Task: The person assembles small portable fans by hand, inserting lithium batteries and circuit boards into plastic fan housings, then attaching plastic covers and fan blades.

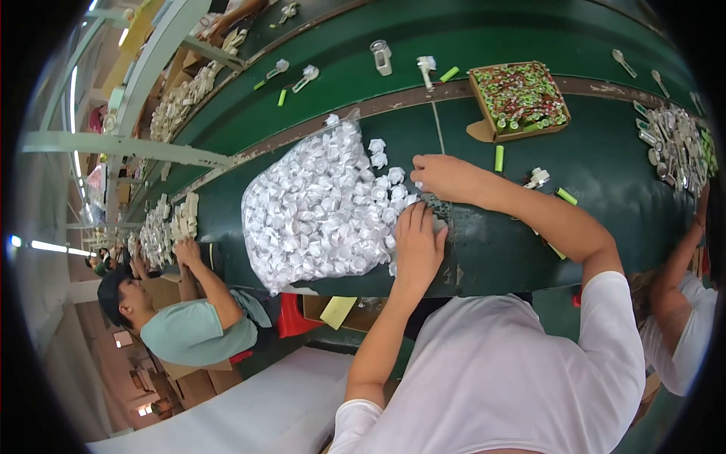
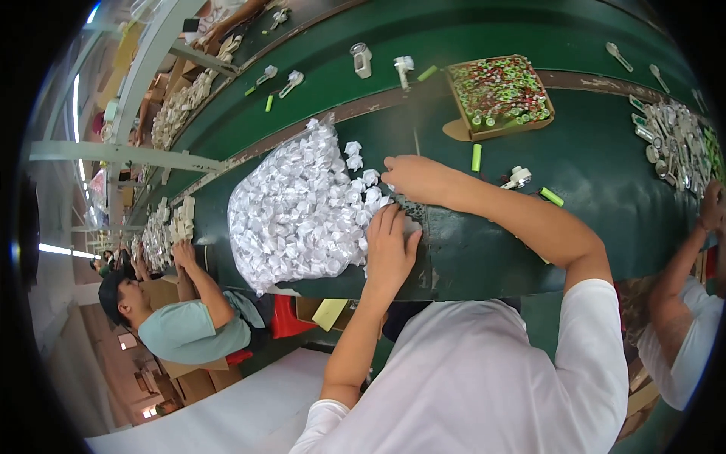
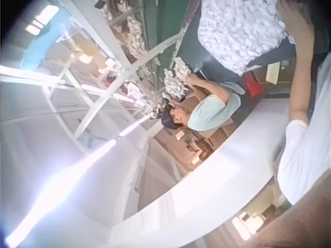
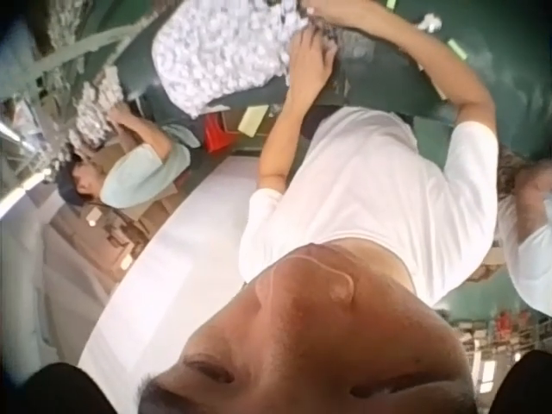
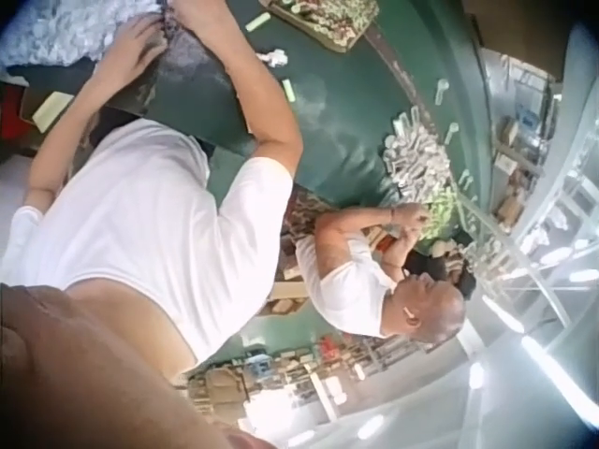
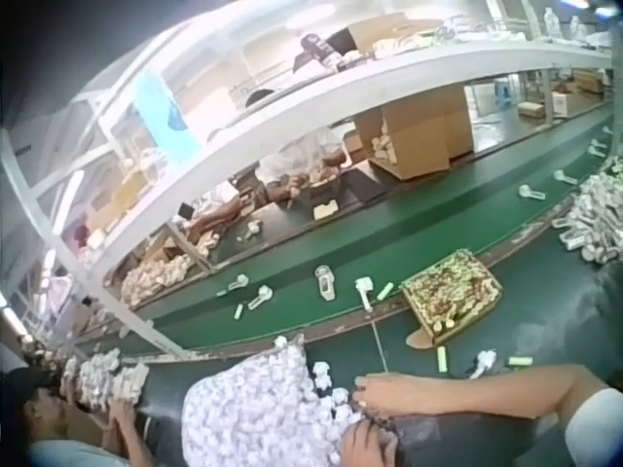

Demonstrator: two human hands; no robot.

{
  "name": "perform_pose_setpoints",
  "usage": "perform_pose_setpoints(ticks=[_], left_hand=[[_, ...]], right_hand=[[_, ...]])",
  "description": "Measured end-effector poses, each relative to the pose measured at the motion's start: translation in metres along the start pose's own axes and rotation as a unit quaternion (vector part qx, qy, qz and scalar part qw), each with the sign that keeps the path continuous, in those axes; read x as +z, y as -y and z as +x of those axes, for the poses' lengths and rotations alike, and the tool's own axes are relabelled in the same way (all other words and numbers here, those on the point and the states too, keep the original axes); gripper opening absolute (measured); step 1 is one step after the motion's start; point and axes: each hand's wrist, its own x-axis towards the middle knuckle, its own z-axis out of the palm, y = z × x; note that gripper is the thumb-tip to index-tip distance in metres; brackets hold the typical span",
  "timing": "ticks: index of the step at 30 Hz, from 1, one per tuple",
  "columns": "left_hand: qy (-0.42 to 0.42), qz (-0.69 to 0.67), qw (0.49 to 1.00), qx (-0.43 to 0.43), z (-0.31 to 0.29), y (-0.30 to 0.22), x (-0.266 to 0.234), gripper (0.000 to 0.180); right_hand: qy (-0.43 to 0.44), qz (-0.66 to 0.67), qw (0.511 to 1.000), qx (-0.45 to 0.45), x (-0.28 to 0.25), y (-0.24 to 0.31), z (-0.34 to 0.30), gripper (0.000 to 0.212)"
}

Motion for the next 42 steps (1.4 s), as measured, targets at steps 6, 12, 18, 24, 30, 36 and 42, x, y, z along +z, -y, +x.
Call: perform_pose_setpoints(ticks=[6, 12, 18, 24, 30, 36, 42], left_hand=[[-0.046, -0.047, 0.998, 0.011, 0.001, -0.012, -0.009, 0.028], [-0.011, -0.222, 0.971, -0.091, 0.016, -0.045, -0.003, 0.022], [0.042, -0.23, 0.972, 0.025, 0.008, -0.089, 0.042, 0.052], [0.04, -0.144, 0.984, 0.098, 0.028, -0.107, 0.068, 0.053], [0.07, -0.174, 0.976, 0.11, 0.025, -0.104, 0.062, 0.032], [0.09, -0.323, 0.942, 0.015, 0.011, -0.08, 0.049, 0.034], [0.022, -0.684, 0.708, -0.172, -0.001, -0.05, 0.023, 0.034]], right_hand=[[0.238, 0.124, 0.935, 0.231, -0.05, 0.028, -0.039, 0.054], [-0.051, 0.027, 0.986, 0.157, -0.032, 0.001, -0.072, 0.044], [-0.019, -0.042, 0.991, 0.124, -0.026, -0.001, -0.068, 0.033], [-0.01, -0.04, 0.991, 0.128, -0.039, -0.011, -0.063, 0.026], [-0.037, 0.092, 0.993, 0.065, -0.044, -0.032, -0.023, 0.028], [0.008, 0.228, 0.949, 0.218, -0.05, -0.08, 0.094, 0.032], [-0.368, 0.141, 0.896, 0.203, -0.038, -0.093, 0.121, 0.032]])
